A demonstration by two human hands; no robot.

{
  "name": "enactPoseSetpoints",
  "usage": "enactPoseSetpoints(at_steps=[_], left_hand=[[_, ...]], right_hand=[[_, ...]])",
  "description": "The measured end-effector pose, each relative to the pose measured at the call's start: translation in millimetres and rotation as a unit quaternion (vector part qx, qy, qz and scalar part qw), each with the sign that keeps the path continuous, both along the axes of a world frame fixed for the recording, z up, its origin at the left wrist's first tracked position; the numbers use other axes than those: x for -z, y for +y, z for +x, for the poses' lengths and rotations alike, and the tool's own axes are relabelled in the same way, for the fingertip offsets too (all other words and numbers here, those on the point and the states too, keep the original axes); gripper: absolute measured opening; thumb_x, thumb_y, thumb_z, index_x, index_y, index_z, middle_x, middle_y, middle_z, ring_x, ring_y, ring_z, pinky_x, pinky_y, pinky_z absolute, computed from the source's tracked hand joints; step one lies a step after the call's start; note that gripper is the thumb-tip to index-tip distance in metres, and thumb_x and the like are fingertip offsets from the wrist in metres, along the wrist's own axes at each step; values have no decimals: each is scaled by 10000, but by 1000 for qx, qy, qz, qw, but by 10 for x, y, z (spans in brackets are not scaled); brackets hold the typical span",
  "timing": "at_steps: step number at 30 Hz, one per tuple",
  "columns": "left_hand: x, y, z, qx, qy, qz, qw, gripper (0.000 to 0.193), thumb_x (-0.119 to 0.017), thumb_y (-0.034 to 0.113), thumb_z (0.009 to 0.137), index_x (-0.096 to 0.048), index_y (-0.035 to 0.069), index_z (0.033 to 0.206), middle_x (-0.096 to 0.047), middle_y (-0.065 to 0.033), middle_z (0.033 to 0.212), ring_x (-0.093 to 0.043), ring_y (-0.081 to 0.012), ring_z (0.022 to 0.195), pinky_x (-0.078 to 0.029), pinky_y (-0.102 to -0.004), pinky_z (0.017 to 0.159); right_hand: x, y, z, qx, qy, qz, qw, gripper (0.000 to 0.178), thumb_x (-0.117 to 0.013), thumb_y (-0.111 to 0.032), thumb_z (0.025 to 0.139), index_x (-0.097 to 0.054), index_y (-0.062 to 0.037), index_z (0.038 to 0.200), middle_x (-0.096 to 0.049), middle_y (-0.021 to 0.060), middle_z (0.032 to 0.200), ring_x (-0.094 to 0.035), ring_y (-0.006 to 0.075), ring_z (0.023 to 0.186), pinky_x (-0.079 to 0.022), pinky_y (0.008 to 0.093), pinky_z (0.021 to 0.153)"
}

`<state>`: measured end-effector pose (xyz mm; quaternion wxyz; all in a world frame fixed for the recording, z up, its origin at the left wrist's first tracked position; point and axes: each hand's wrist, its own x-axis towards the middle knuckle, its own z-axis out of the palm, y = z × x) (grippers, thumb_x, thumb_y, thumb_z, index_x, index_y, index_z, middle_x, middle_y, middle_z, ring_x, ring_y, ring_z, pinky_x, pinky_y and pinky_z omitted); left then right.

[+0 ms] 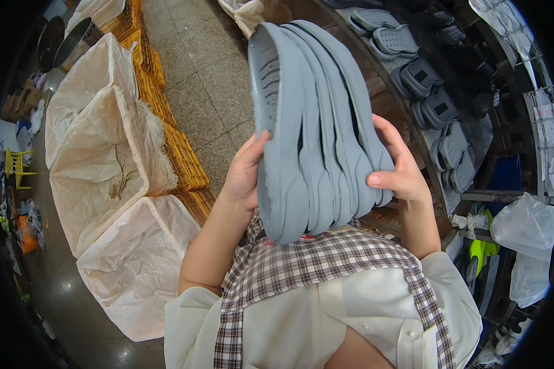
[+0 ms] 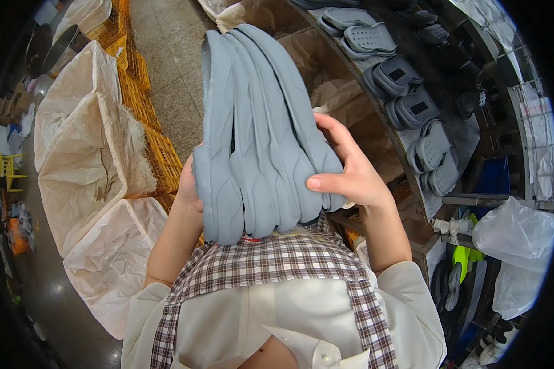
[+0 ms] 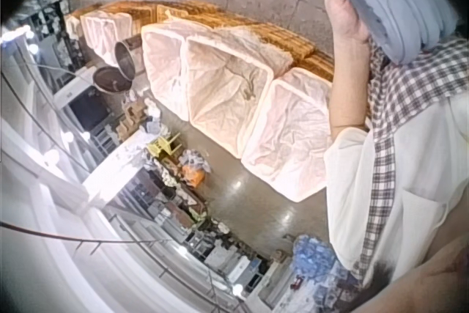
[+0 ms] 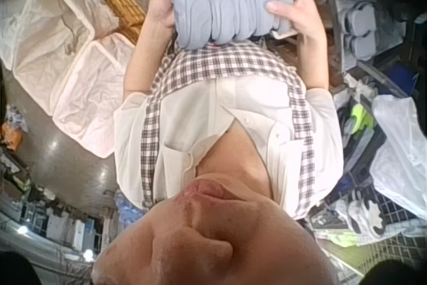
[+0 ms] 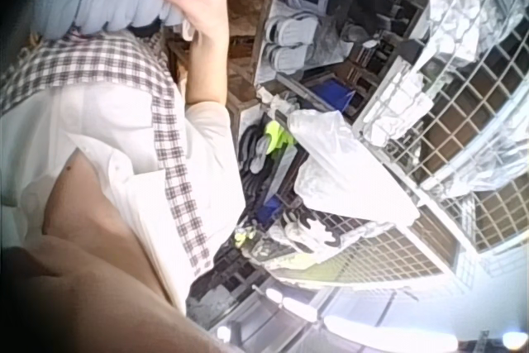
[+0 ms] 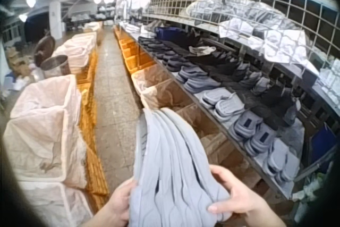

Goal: The person repeatedly picks up pairs of black and gray slippers from a shelf, turns them over to view the soles, and places them into yellow crates lined with white bags. The person handles the slippers one pair at a time and continues the cycle throughout the clip.

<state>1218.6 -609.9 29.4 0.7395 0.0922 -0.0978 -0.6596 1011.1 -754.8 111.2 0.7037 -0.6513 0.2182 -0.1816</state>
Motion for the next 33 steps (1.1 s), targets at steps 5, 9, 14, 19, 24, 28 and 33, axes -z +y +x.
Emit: enactPoseSetpoints(at_steps=[5, 9, 14, 19, 24, 28, 33], left_hand=[[340, -9, 26, -20, -8, 200, 980, 451, -468, 180, 959, -363, 22, 1368, -510, -157, 1277, -551, -230, 1116, -486, -370, 924], [603, 29, 45, 36, -6, 229, 973, 455, -469, 178, 958, -359, 23, 1371, -509, -157, 1278, -551, -230, 1117, -486, -370, 923], [771, 86, 37, 80, -10, 232, 969, 459, -470, 176, 957, -354, 23, 1374, -508, -157, 1279, -550, -229, 1118, -487, -369, 923], [803, 111, 41, 100, -18, 238, 966, 464, -471, 173, 956, -349, 24, 1378, -507, -157, 1280, -550, -228, 1119, -487, -369, 922], [808, 122, 24, 112, -22, 242, 964, 468, -472, 171, 955, -343, 25, 1381, -506, -157, 1281, -549, -227, 1120, -488, -368, 922], [815, 135, 8, 117, -24, 246, 962, 472, -473, 169, 954, -339, 25, 1384, -505, -157, 1282, -549, -226, 1121, -488, -367, 922], [831, 191, 0, 121, -26, 252, 960, 477, -474, 166, 953, -334, 26, 1387, -504, -157, 1283, -548, -226, 1122, -489, -367, 921]], right_hand=[[-45, 39, 33, -23, 29, -16, 999, 927, -803, -137, 659, -282, -10, 1414, -420, 155, 1340, -415, 238, 1231, -317, 361, 1041], [-58, 29, 72, -33, 16, -29, 999, 932, -804, -144, 658, -277, -5, 1414, -424, 147, 1329, -425, 224, 1214, -327, 358, 1031], [4, 100, 129, -45, 37, -51, 997, 923, -798, -159, 674, -275, -45, 1426, -417, 155, 1327, -418, 226, 1205, -326, 361, 1028], [60, 59, 108, -33, 52, 16, 998, 949, -814, -202, 670, -268, -32, 1427, -396, 153, 1352, -392, 243, 1245, -294, 370, 1053], [169, 66, 100, -46, 33, 1, 998, 935, -812, -208, 711, -248, 9, 1424, -403, 170, 1356, -371, 255, 1272, -285, 355, 1065], [208, 77, 76, -46, 21, 30, 998, 931, -809, -211, 712, -252, 12, 1423, -391, 167, 1371, -366, 252, 1279, -283, 355, 1068], [223, 32, 59, -14, 6, 61, 998, 895, -788, -199, 733, -257, 14, 1422, -384, 164, 1379, -364, 244, 1282, -286, 356, 1068]])
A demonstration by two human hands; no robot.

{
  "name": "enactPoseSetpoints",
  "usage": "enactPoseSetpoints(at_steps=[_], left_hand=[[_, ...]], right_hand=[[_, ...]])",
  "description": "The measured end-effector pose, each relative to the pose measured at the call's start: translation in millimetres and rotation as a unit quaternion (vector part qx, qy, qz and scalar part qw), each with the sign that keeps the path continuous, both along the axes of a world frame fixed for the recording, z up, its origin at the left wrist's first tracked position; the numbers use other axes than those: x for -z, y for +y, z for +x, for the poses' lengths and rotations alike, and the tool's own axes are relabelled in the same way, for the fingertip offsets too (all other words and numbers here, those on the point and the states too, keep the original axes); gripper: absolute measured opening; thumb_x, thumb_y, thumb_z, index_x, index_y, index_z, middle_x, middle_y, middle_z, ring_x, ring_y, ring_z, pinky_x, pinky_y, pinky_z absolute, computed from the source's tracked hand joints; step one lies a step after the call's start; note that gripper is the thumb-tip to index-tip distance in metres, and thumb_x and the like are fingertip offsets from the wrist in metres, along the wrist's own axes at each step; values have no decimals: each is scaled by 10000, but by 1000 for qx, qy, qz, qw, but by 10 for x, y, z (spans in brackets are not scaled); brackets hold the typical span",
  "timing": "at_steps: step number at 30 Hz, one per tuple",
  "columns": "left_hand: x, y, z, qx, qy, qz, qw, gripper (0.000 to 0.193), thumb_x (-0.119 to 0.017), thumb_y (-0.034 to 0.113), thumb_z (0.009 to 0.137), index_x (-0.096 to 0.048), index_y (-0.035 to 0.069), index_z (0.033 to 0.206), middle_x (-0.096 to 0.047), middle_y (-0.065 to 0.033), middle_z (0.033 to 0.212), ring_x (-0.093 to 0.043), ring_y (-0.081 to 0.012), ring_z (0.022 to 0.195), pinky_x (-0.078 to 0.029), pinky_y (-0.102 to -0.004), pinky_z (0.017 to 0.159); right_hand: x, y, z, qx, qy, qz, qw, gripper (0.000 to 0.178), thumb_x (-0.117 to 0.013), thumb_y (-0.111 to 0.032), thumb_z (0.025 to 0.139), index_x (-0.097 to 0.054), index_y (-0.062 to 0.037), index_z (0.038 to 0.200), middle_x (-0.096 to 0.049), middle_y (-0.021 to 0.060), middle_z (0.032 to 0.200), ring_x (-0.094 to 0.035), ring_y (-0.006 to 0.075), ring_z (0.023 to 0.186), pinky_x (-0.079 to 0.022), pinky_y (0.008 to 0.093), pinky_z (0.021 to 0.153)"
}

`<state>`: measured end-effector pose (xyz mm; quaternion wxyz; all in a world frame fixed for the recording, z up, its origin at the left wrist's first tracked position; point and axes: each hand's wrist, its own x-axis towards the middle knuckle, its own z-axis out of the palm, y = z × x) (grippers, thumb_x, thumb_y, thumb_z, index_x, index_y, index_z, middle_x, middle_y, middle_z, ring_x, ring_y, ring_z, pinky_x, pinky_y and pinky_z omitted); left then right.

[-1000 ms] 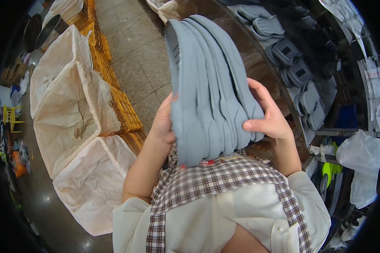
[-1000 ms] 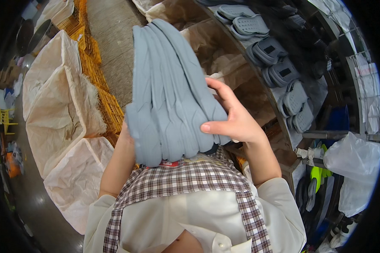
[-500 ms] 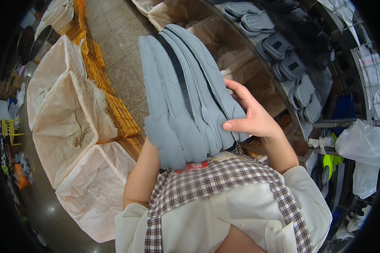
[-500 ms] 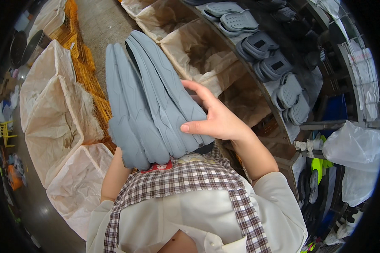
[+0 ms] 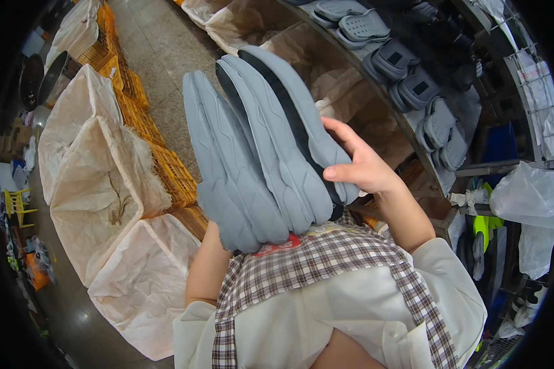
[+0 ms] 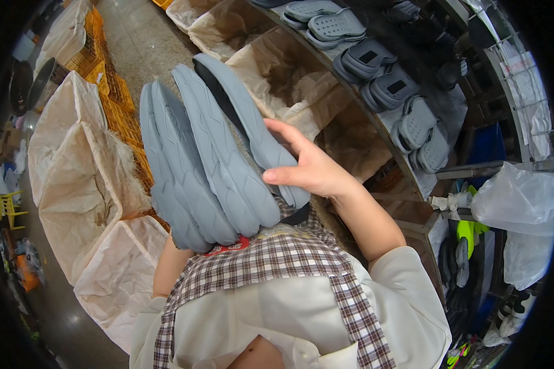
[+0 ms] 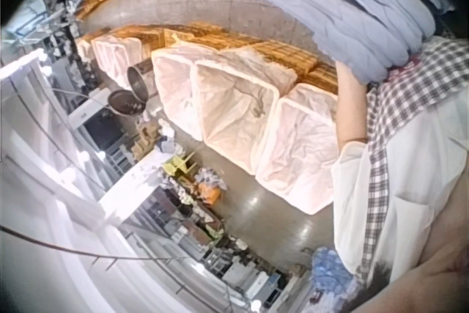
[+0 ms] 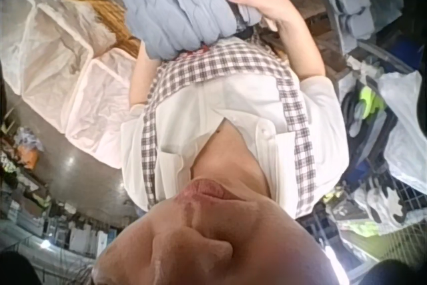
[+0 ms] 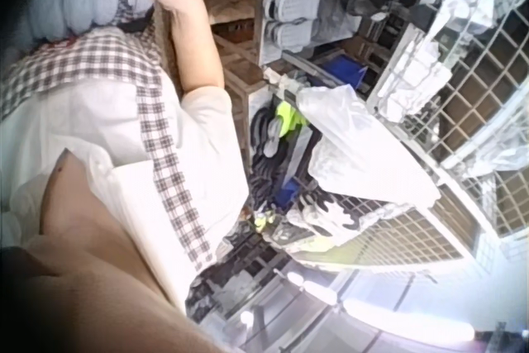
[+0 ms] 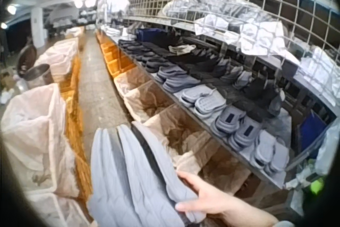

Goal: The person repeatedly picks up pairs of black and gray slippers from a shelf, turns them over to view the soles, and places them into yellow crates lined with white bags. The person handles the slippers one pair at a time and continues the cycle throughout the clip.

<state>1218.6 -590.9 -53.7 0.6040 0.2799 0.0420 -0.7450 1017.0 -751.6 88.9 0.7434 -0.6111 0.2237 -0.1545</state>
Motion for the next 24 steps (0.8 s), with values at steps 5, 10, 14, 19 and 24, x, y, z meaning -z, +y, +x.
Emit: enactPoseSetpoints(at_steps=[5, 10, 14, 19, 24], left_hand=[[37, 48, -36, 4, 5, 8, 1000, 482, -476, 164, 952, -329, 27, 1390, -503, -157, 1284, -548, -225, 1123, -489, -366, 921], [-19, 40, -55, -5, -1, 5, 1000, 487, -477, 161, 951, -324, 27, 1394, -502, -156, 1285, -547, -224, 1124, -490, -365, 920], [-162, -15, -45, -22, -12, -2, 1000, 491, -478, 159, 950, -320, 28, 1396, -501, -156, 1286, -547, -223, 1125, -490, -365, 920], [-405, -118, -30, -52, -36, -7, 998, 496, -479, 157, 949, -315, 29, 1399, -500, -156, 1287, -546, -222, 1126, -491, -364, 920], [-668, -227, -71, -87, -59, -9, 994, 501, -480, 155, 948, -309, 30, 1403, -499, -156, 1288, -546, -222, 1127, -491, -363, 919]], right_hand=[[104, 85, 8, -40, 22, -21, 999, 951, -808, -195, 705, -226, 8, 1429, -359, 166, 1388, -356, 243, 1284, -281, 348, 1068], [148, 86, -5, -46, 15, -6, 999, 973, -811, -182, 693, -209, 1, 1434, -357, 160, 1387, -346, 236, 1288, -285, 349, 1063], [198, 42, -9, -41, -4, 50, 998, 990, -802, -182, 672, -202, -1, 1438, -339, 151, 1401, -314, 233, 1309, -247, 346, 1080], [318, 13, -41, -47, -20, 20, 998, 987, -790, -188, 666, -204, -3, 1438, -326, 146, 1411, -292, 235, 1323, -221, 349, 1090], [451, -10, -50, -25, -15, 46, 999, 986, -765, -195, 647, -209, -18, 1441, -328, 133, 1415, -305, 235, 1321, -226, 355, 1089]])
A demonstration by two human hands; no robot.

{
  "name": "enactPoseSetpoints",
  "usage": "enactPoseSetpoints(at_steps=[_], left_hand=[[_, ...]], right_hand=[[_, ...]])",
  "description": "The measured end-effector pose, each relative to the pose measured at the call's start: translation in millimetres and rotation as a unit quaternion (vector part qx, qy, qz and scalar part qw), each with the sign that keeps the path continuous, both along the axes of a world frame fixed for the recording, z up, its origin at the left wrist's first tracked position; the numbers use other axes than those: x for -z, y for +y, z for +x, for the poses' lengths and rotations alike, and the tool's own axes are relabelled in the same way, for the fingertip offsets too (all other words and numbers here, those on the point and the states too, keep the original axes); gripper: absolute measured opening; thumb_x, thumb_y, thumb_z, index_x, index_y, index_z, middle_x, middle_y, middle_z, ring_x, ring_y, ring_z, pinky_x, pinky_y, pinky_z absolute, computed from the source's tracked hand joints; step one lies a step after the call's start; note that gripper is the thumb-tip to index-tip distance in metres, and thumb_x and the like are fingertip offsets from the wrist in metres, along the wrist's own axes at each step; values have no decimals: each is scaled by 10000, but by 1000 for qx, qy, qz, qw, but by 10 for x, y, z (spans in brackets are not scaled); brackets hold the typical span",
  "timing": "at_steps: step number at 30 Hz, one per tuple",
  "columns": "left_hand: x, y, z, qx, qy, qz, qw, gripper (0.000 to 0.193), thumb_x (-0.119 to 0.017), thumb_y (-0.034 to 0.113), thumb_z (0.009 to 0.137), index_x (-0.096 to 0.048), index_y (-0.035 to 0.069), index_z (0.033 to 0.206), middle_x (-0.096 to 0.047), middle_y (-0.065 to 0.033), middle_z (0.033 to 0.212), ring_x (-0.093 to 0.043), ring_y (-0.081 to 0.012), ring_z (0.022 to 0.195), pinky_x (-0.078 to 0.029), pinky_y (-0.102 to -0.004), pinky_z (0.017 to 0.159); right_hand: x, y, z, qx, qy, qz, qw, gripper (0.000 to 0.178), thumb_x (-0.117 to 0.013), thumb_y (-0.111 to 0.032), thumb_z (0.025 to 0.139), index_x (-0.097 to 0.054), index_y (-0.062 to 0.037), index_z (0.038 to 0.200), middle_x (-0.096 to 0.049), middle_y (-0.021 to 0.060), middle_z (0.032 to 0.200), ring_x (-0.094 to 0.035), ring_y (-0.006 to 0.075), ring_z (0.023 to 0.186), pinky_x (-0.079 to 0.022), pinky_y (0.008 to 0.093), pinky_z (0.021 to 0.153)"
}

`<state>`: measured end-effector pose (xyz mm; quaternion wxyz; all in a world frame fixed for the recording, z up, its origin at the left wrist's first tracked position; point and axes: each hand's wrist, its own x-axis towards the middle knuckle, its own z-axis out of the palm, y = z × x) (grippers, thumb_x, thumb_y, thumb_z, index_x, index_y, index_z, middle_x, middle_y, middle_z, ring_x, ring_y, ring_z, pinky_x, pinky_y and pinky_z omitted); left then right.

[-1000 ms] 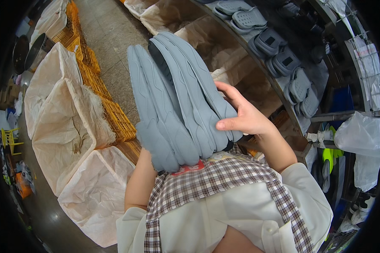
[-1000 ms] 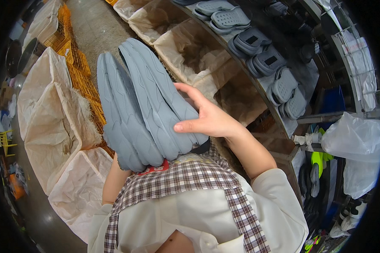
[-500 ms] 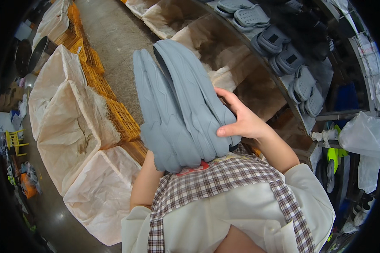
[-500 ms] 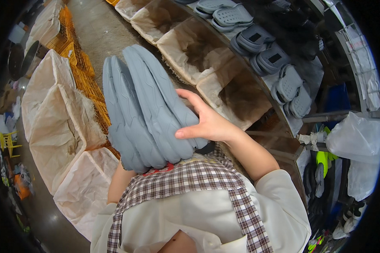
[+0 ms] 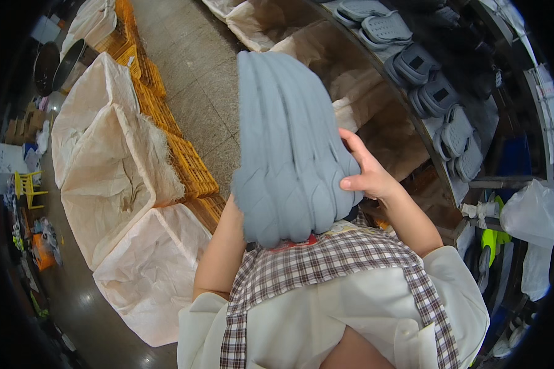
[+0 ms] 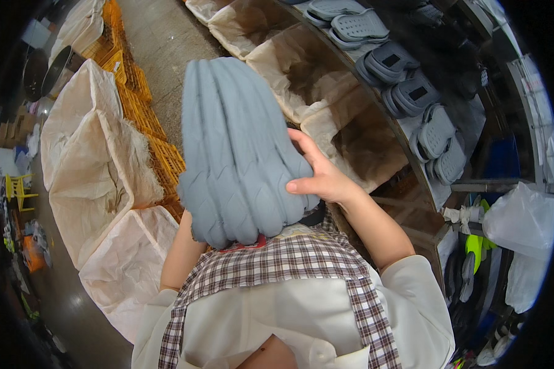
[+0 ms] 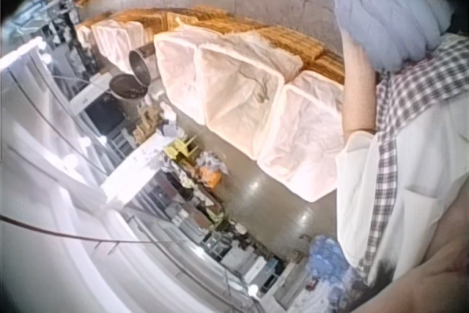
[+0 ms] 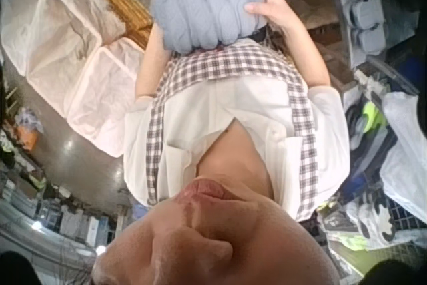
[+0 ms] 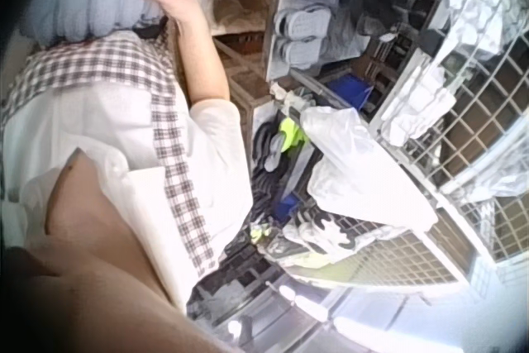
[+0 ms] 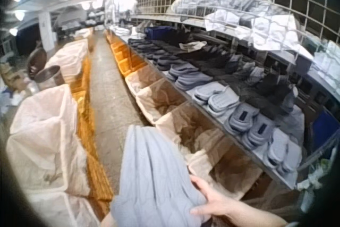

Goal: The person repeatedly picks up pairs of black and gray slippers from a shelf, turns them over to view the soles, and places them into yellow crates lined with white bags. The person handles the slippers one pair at a time and continues the cycle throughout the clip.

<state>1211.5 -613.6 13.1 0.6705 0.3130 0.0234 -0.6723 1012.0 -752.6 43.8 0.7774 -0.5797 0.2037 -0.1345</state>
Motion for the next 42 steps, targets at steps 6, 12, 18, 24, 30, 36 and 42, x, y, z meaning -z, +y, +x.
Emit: enactPoseSetpoints(at_steps=[6, 12, 18, 24, 30, 36, 42], left_hand=[[-405, -40, -108, -25, -40, -4, 999, 508, -481, 152, 947, -303, 30, 1407, -498, -156, 1289, -545, -220, 1128, -492, -363, 919], [-588, -125, -165, -17, -61, -42, 997, 511, -479, 127, 949, -282, 39, 1413, -502, -147, 1283, -570, -206, 1091, -498, -353, 914], [-572, -147, -191, -37, -35, -55, 997, 473, -459, 147, 969, -297, 46, 1402, -507, -135, 1273, -573, -202, 1081, -500, -353, 914], [-522, -144, -170, -43, -36, -57, 997, 458, -441, 160, 981, -295, 46, 1399, -504, -132, 1274, -568, -205, 1087, -498, -353, 914], [-479, -147, -137, -58, -43, -64, 995, 454, -434, 163, 984, -290, 50, 1400, -503, -130, 1273, -563, -209, 1092, -492, -360, 922], [-328, -124, -144, -111, -60, -63, 990, 555, -466, 110, 959, -186, 63, 1436, -426, -138, 1338, -501, -223, 1165, -460, -373, 958], [-31, -244, -331, -150, -668, 195, 702, 1103, -796, 305, 717, -13, 97, 1467, -127, -223, 1477, -126, -358, 1379, -194, -510, 1102]], right_hand=[[100, -42, -17, 25, -28, 111, 993, 987, -739, -271, 613, -236, -28, 1427, -348, 135, 1404, -365, 255, 1293, -288, 372, 1068], [155, -84, -26, 33, -59, 164, 984, 984, -723, -255, 601, -230, -31, 1423, -363, 156, 1395, -404, 272, 1274, -349, 392, 1045], [194, -83, -16, 36, -63, 178, 981, 993, -718, -259, 597, -223, -34, 1428, -378, 162, 1388, -415, 285, 1272, -349, 404, 1053], [261, -99, 26, 25, -70, 196, 978, 987, -707, -252, 600, -220, -35, 1431, -374, 162, 1391, -413, 285, 1273, -350, 407, 1051], [347, -151, 102, 5, -70, 209, 975, 977, -693, -234, 600, -220, -40, 1432, -366, 158, 1399, -397, 284, 1286, -340, 411, 1058], [448, -292, 266, -41, -57, 228, 971, 992, -749, -425, 667, -246, -21, 1420, -389, 132, 1391, -414, 252, 1272, -354, 389, 1047], [913, -798, 713, -220, 161, 127, 954, 874, -687, -539, 770, -344, -19, 1383, -508, 86, 1287, -493, 161, 1169, -429, 359, 988]])
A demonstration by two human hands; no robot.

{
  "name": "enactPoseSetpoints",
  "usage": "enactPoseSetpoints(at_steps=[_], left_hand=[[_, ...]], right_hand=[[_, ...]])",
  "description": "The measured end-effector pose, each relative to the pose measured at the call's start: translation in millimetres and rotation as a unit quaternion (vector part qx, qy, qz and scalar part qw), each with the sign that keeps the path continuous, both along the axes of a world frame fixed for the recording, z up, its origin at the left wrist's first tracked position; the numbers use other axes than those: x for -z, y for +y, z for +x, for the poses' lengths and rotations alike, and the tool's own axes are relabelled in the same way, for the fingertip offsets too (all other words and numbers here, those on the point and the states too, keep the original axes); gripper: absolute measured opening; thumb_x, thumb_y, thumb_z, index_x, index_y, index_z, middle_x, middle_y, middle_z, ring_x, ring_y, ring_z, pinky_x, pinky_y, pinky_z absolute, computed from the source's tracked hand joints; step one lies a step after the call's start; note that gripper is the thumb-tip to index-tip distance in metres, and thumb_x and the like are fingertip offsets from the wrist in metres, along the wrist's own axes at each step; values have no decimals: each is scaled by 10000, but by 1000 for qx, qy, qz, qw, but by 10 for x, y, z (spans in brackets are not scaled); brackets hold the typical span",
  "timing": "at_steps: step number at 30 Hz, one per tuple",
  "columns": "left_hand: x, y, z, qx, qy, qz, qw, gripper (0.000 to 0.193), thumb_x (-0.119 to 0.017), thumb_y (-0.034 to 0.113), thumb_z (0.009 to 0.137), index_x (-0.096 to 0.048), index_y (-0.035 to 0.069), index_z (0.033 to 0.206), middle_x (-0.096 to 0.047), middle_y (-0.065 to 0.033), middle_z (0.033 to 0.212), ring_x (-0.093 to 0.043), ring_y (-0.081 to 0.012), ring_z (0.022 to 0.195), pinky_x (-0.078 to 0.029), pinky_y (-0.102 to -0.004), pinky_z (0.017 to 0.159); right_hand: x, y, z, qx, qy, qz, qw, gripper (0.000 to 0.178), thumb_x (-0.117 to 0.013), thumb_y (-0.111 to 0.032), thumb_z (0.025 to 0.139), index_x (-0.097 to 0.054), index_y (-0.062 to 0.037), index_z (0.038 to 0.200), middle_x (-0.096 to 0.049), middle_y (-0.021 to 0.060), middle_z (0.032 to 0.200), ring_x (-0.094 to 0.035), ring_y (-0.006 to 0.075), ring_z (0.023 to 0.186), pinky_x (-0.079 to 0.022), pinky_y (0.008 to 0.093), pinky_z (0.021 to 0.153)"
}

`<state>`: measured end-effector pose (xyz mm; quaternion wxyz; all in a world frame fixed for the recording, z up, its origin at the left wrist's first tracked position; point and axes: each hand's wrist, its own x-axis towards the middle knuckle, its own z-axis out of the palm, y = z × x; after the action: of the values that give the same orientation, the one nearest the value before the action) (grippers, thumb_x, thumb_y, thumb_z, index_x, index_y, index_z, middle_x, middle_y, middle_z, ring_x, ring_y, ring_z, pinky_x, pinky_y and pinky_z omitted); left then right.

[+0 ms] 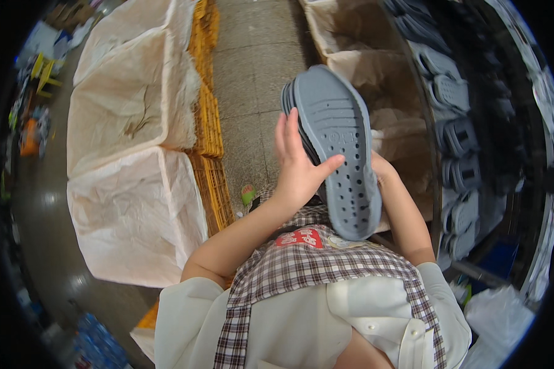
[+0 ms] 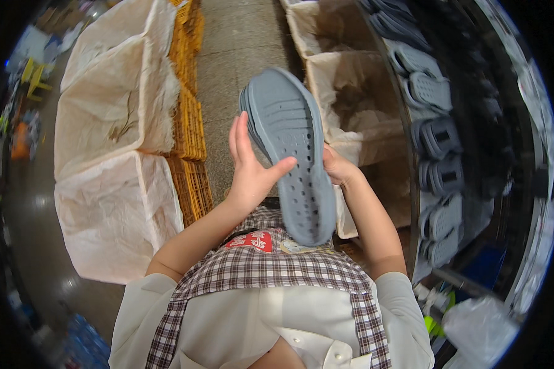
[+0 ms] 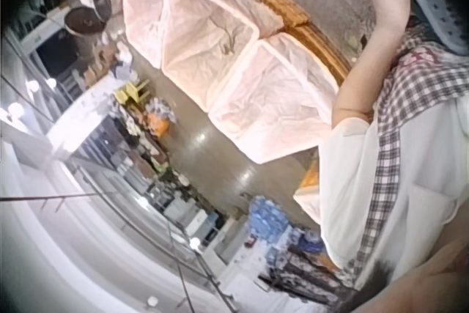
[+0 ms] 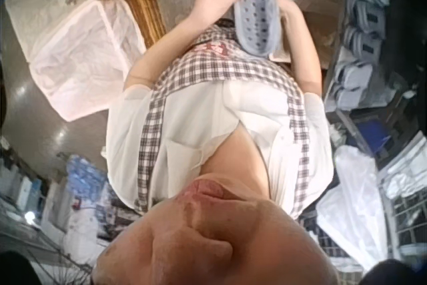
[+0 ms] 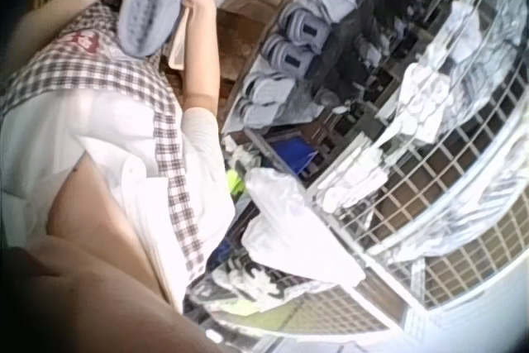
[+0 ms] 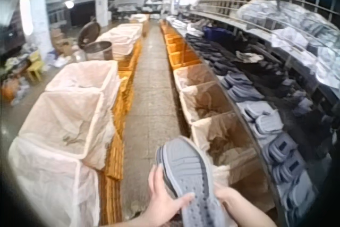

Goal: The person repeatedly picks up pairs of black and gray slippers from a shelf, turns them over to view the soles, and places them into yellow crates lined with white bags. The person handles the slippers one pair at a time and continues the cycle throughout the clip.

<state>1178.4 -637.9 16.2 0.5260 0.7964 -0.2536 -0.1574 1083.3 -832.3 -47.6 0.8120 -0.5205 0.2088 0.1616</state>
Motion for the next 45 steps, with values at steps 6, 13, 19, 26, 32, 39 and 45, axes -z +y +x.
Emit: enactPoseSetpoints(at_steps=[6, 13, 19, 26, 32, 39, 45], left_hand=[[-93, 615, 587, 139, -231, 254, 929, 1053, -793, 467, 622, -249, 88, 1440, -321, -225, 1420, -363, -398, 1279, -321, -481, 1028], [387, 1491, 455, 344, 316, 127, 875, 815, -735, 339, 748, -321, 97, 1407, -503, -172, 1301, -502, -291, 1187, -396, -378, 993], [436, 2594, 3, 99, 271, 2, 957, 689, -715, 208, 778, -383, 107, 1372, -456, -107, 1316, -435, -221, 1220, -354, -358, 1026], [615, 4358, -342, -457, 95, 41, 883, 691, -677, 53, 801, -312, 63, 1388, -481, -168, 1265, -451, -280, 1214, -373, -384, 1016], [2282, 5128, 395, -375, 37, 431, 820, 712, -699, 97, 736, -356, 69, 1359, -477, -262, 1188, -485, -412, 1112, -410, -436, 955], [4409, 4226, 313, -287, 80, 506, 809, 636, -465, 38, 845, -239, 82, 1438, -277, -390, 1354, -400, -516, 1187, -409, -494, 954], [4255, 4263, 319, -207, 170, 485, 833, 789, -600, 292, 845, -168, 44, 1457, -197, -298, 1458, -334, -478, 1268, -352, -524, 1005]], right_hand=[[364, -82, 464, -365, 5, 17, 931, 804, -698, -408, 816, -311, -42, 1419, -452, 90, 1342, -434, 157, 1204, -387, 337, 1002], [449, 758, 965, -602, 48, 66, 794, 987, -653, -652, 729, -346, 15, 1389, -448, 148, 1344, -407, 200, 1231, -317, 331, 1043], [82, 963, 1699, -396, -115, -84, 907, 764, -550, -578, 850, -332, -94, 1399, -537, 94, 1266, -527, 218, 1129, -427, 362, 918], [412, 984, 1785, -123, 18, -158, 980, 272, -572, -277, 913, -542, -111, 1127, -624, -5, 1012, -586, 102, 881, -443, 252, 735], [1016, 1434, 1155, -272, 80, -163, 945, 250, -628, -130, 886, -544, -35, 1102, -591, 8, 938, -565, 99, 848, -476, 253, 755], [1193, 1243, 289, -260, 220, -354, 871, 283, -617, -107, 871, -545, -7, 1125, -623, 66, 982, -594, 124, 831, -490, 268, 756], [1237, 1414, 159, -299, 314, -398, 808, 285, -627, -129, 872, -562, -2, 1118, -614, 51, 939, -572, 134, 850, -477, 276, 781]])
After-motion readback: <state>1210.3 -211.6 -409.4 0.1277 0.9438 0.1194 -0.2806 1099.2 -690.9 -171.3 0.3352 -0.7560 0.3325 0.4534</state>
